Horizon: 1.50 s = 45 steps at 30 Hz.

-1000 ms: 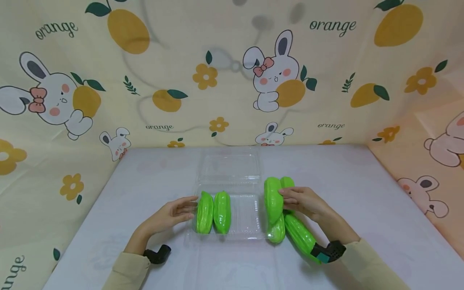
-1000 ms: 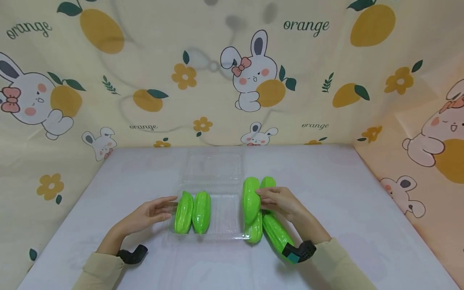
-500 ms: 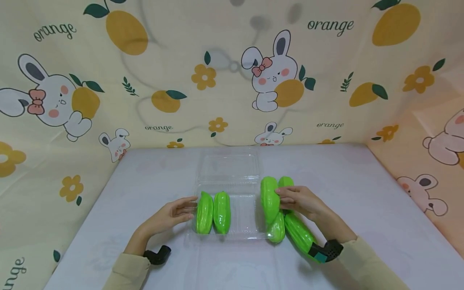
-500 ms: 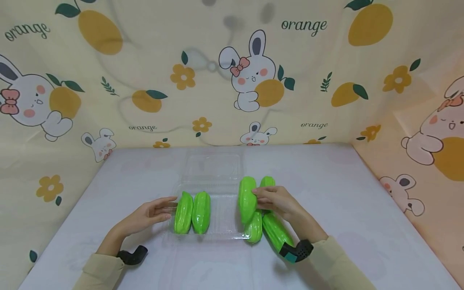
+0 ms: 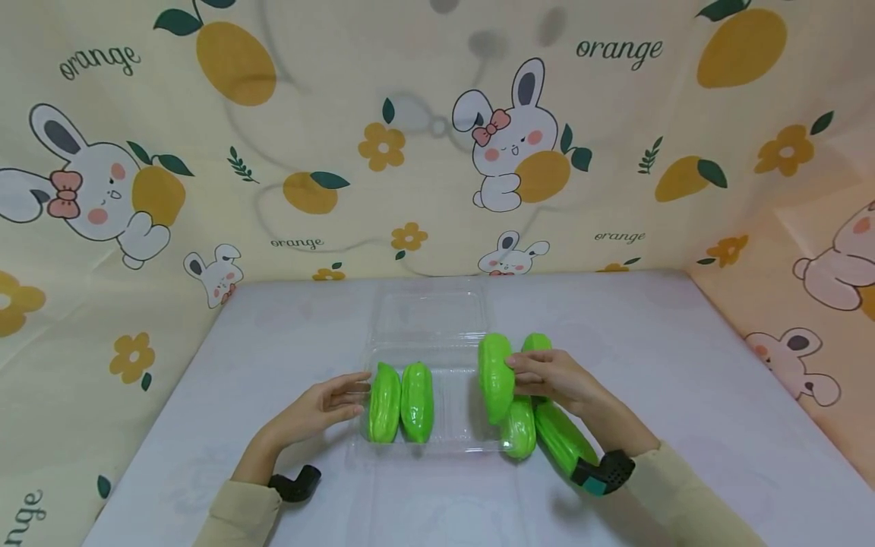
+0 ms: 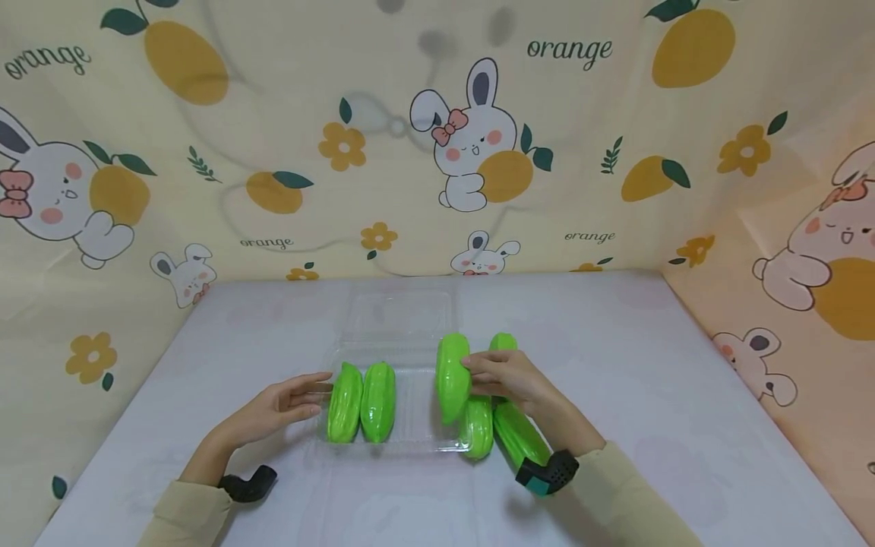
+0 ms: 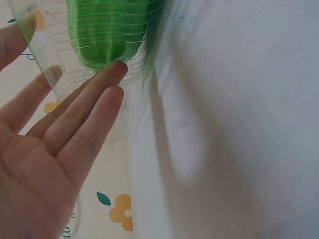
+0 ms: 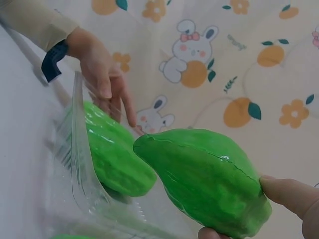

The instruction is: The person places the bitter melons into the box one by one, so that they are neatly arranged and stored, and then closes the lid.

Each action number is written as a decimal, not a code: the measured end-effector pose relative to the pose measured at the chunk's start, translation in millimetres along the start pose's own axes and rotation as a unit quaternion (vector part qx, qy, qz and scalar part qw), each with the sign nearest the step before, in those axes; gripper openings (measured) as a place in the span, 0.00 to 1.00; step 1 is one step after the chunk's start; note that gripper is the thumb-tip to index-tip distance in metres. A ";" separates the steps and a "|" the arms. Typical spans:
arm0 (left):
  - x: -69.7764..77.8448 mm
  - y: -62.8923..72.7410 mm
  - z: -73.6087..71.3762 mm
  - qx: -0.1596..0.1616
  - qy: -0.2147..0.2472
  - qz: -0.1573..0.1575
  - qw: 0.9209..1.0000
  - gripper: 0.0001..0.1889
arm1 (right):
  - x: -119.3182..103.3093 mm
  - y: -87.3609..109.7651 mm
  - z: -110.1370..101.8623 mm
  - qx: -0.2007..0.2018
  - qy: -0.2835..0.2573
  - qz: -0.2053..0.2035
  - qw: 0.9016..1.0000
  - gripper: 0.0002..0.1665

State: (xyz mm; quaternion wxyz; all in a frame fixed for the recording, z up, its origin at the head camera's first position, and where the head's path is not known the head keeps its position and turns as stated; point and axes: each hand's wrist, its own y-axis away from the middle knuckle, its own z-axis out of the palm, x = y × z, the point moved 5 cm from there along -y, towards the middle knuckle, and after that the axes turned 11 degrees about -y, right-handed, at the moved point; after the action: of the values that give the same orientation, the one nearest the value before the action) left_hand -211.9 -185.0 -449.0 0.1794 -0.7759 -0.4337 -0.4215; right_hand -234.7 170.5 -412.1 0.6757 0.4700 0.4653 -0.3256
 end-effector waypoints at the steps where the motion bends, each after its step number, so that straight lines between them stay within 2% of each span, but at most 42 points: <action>1: 0.4 0.2 0.1 0.000 0.000 0.000 1.000 0.33 | -0.3 -0.4 1.2 0.000 0.001 0.000 1.000 0.39; 13: -0.3 4.9 0.5 0.002 0.006 0.002 1.000 0.33 | -0.4 -12.1 20.4 -0.008 0.023 -0.013 1.000 0.34; 20: -0.2 6.8 0.8 -0.001 0.006 0.010 1.000 0.33 | 0.9 -16.6 29.5 -0.010 0.025 -0.014 1.000 0.35; 27: 0.3 4.7 0.4 0.002 0.002 0.004 1.000 0.33 | 3.5 -21.2 31.9 0.009 0.027 -0.011 1.000 0.33; 35: 2.2 2.4 0.9 -0.001 0.006 0.001 1.000 0.33 | 3.0 -25.3 40.4 0.016 0.066 -0.016 0.998 0.33; 45: 5.3 3.0 -1.4 -0.002 0.000 0.012 1.000 0.33 | 4.9 -28.9 50.1 0.036 0.106 -0.005 0.994 0.32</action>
State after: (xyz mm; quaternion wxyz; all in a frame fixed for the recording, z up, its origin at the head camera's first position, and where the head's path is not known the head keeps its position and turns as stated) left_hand -208.7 -184.8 -443.7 0.1824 -0.7813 -0.4236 -0.4206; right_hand -242.1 113.5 -420.0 0.6036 0.5235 0.5244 -0.2944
